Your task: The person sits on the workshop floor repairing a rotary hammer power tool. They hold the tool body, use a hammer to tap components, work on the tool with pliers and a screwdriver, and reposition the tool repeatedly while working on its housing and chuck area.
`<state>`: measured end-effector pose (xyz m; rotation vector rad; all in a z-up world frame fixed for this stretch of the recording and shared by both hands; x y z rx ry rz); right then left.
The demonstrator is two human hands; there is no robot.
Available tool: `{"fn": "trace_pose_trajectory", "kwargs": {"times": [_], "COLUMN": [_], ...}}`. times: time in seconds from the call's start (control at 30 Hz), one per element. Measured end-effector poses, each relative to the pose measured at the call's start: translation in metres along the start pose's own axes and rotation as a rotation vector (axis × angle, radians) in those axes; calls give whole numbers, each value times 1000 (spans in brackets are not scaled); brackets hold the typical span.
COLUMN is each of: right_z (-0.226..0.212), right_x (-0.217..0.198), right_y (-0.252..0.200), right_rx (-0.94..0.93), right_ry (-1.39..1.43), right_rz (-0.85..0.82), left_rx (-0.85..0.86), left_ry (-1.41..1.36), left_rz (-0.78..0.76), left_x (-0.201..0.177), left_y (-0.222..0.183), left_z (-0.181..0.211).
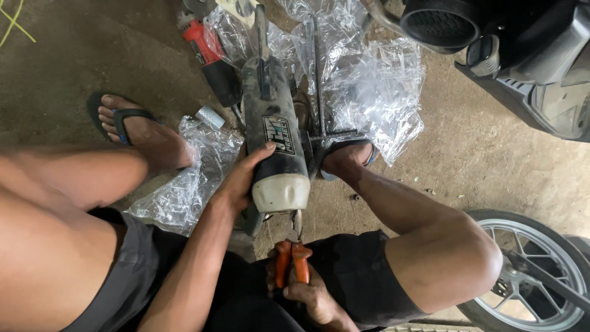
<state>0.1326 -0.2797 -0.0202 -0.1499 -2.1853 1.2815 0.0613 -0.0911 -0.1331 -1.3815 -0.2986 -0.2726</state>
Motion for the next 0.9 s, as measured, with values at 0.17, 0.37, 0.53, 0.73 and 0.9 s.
{"fn": "trace_pose_trajectory", "kwargs": {"times": [0.17,0.37,0.53,0.73,0.9], "right_z": [-18,-6,-23,-27,-28], "right_x": [17,7,23,30,30], "right_y": [2,0,-4,-8,-8], "right_rx": [-67,-35,-19,-37,-48], "right_ry": [-31,1,-91,-118,-76], "right_rz": [-48,-19,-3,-18,-38], "left_rx": [-24,39,43,47,67], "left_ry": [-68,-126,-124,-58,-75], "left_rz": [-11,-37,-1,18,-1], "left_x": [2,3,1,6,4], "left_y": [-2,2,3,-5,-2], "left_z": [0,1,1,7,6]}}
Point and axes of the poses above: each hand's wrist, its own y-axis towards the middle knuckle, its own x-axis out of the palm, z = x × y, the point moved 8 cm from there along y, towards the middle knuckle, and after that the axes turned 2 degrees about z, right-handed, at the moved point
